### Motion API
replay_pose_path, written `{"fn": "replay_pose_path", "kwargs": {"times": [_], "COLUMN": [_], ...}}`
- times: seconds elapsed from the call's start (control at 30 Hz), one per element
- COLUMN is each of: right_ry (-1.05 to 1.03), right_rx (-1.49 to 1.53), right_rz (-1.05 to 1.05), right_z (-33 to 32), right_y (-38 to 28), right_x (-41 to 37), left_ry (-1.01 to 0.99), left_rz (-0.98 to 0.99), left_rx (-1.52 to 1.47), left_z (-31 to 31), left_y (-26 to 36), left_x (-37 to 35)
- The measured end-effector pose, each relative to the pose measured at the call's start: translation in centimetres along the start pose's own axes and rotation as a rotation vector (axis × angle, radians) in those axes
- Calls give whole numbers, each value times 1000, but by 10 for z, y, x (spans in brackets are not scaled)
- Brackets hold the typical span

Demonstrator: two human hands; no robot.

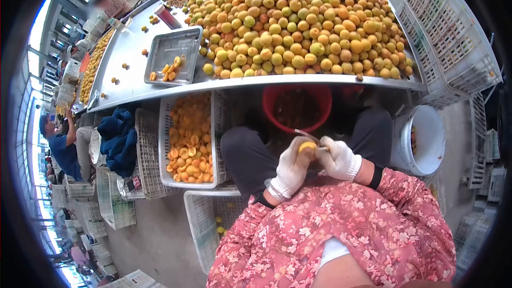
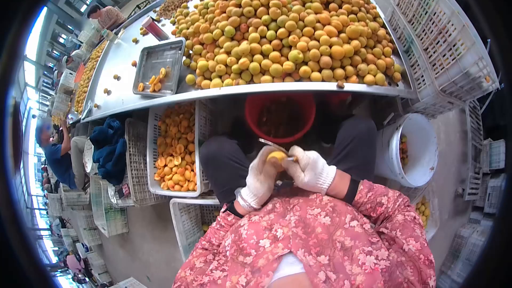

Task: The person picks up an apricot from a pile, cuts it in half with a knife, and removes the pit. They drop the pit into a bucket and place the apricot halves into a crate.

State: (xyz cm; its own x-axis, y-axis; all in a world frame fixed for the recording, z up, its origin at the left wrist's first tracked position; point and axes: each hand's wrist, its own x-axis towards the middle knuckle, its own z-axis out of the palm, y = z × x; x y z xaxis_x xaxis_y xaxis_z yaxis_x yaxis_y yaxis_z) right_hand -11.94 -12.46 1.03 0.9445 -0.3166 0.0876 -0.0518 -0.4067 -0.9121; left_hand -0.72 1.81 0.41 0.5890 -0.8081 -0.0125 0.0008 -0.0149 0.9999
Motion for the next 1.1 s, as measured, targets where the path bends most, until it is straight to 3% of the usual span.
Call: {"fn": "replay_pose_path", "kwargs": {"times": [0.03,0.13,0.2,0.23,0.3,0.33,0.37,0.4,0.43,0.47,0.5,0.6,0.67,1.1], "right_ry": [23,103,-53,-51,-244,-518,-468,-268,-68,-31,6,-7,-42,-142], "right_rx": [52,265,846,848,1187,1377,1304,1162,1017,938,806,709,439,149], "right_rz": [30,72,762,761,867,689,644,677,703,497,456,391,265,227], "right_z": [7,20,5,2,-6,-5,0,-3,-5,-5,-11,-1,0,-5], "right_y": [4,-2,-30,-28,-24,-29,-35,-43,-49,-28,-33,-9,-10,-19], "right_x": [0,6,7,8,7,-2,-4,-1,1,-2,0,-7,-10,-13], "left_ry": [29,52,61,47,32,17,9,-21,-25,-109,-187,-75,-45,-162], "left_rz": [-28,149,226,251,280,148,11,-68,-67,-114,-160,-153,-120,-103], "left_rx": [-29,160,249,203,156,-49,-255,-662,-660,-824,-987,-835,-613,-915], "left_z": [1,-5,-7,-9,-10,-10,-9,0,0,-2,-4,0,1,-3], "left_y": [4,-6,-13,-14,-17,-19,-21,-6,-9,-15,-15,-4,-1,-7], "left_x": [0,7,9,11,16,20,20,19,19,19,18,16,16,16]}}
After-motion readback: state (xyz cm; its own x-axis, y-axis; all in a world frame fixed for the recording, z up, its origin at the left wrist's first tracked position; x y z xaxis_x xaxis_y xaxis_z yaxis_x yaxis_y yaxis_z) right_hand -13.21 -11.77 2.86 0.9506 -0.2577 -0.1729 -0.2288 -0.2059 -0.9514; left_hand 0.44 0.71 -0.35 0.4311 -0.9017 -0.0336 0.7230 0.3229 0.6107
